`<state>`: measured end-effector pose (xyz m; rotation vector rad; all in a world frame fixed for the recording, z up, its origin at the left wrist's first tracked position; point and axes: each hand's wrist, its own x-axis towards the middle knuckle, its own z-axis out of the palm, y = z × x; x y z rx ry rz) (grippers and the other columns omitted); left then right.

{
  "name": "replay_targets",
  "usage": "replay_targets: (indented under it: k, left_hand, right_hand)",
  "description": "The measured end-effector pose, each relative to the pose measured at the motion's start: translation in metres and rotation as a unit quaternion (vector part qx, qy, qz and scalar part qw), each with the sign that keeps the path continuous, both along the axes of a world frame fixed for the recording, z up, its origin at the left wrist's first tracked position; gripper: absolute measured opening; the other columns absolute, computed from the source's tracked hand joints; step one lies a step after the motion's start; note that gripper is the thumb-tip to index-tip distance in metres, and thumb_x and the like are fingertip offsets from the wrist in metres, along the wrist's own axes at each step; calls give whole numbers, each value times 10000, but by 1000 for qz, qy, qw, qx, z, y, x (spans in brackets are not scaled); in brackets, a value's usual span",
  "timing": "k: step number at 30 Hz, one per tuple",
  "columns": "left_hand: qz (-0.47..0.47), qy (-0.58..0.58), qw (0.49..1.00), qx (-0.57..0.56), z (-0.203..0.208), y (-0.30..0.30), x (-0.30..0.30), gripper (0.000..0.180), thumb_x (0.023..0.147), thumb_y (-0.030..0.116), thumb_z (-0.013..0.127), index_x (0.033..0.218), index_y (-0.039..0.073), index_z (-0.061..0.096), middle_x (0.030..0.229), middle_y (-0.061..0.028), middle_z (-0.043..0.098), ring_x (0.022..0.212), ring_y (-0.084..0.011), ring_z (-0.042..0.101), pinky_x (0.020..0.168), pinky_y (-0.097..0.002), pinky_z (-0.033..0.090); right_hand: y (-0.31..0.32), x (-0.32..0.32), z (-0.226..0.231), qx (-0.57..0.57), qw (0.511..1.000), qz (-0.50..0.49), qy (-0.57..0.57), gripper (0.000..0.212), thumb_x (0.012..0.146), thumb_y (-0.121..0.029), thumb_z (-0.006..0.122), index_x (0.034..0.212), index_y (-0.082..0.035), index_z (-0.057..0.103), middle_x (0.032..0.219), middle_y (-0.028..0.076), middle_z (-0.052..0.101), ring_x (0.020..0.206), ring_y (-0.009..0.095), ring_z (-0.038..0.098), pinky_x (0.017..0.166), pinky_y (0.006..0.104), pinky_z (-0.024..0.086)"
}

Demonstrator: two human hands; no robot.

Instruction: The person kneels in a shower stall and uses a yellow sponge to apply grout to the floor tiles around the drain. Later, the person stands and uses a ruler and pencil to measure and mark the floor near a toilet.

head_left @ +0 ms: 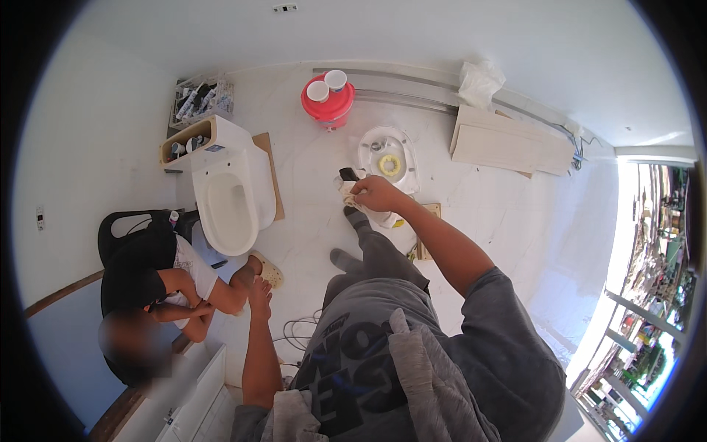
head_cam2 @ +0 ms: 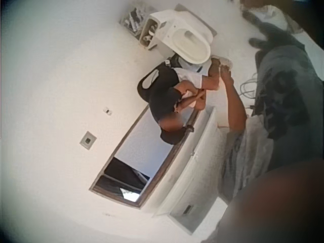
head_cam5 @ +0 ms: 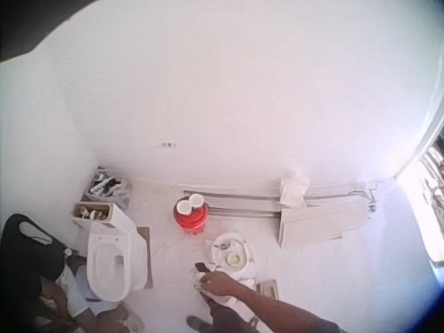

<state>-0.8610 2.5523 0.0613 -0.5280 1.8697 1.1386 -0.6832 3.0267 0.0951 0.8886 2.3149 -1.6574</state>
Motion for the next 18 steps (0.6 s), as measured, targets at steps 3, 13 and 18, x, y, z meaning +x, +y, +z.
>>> replay_targets:
  k: [3,13,18]
  left_hand:
    - [16,-87,976,-198,-28,-112,45,680,1007,547,534,1439,28,454,1367,-163,552,1268,-300,544,1084,-495,362]
    - [67,-192,965,-163,-19,-183,176,541,1010,526,552,1290,63,548,1141,-70,604,1019,-189,595,844,-424,428]
    - [9,-104,987,-120,3,-126,146,388,980,433,619,1160,90,628,1036,-2,643,968,-143,615,764,-323,435]
  right_hand:
    - [44,20,11,33,999,-30,-12,328,775,-218,693,1034,-29,763,980,203,739,912,320,715,835,387,551]
    - [183,53,-31,229,961,-111,-109,256,787,-160,678,991,-29,760,849,167,746,808,264,725,759,375,555]
    - [215,31,-76,257,952,-66,-153,289,802,-151,658,1067,-100,759,1002,183,738,976,356,706,869,430,551]
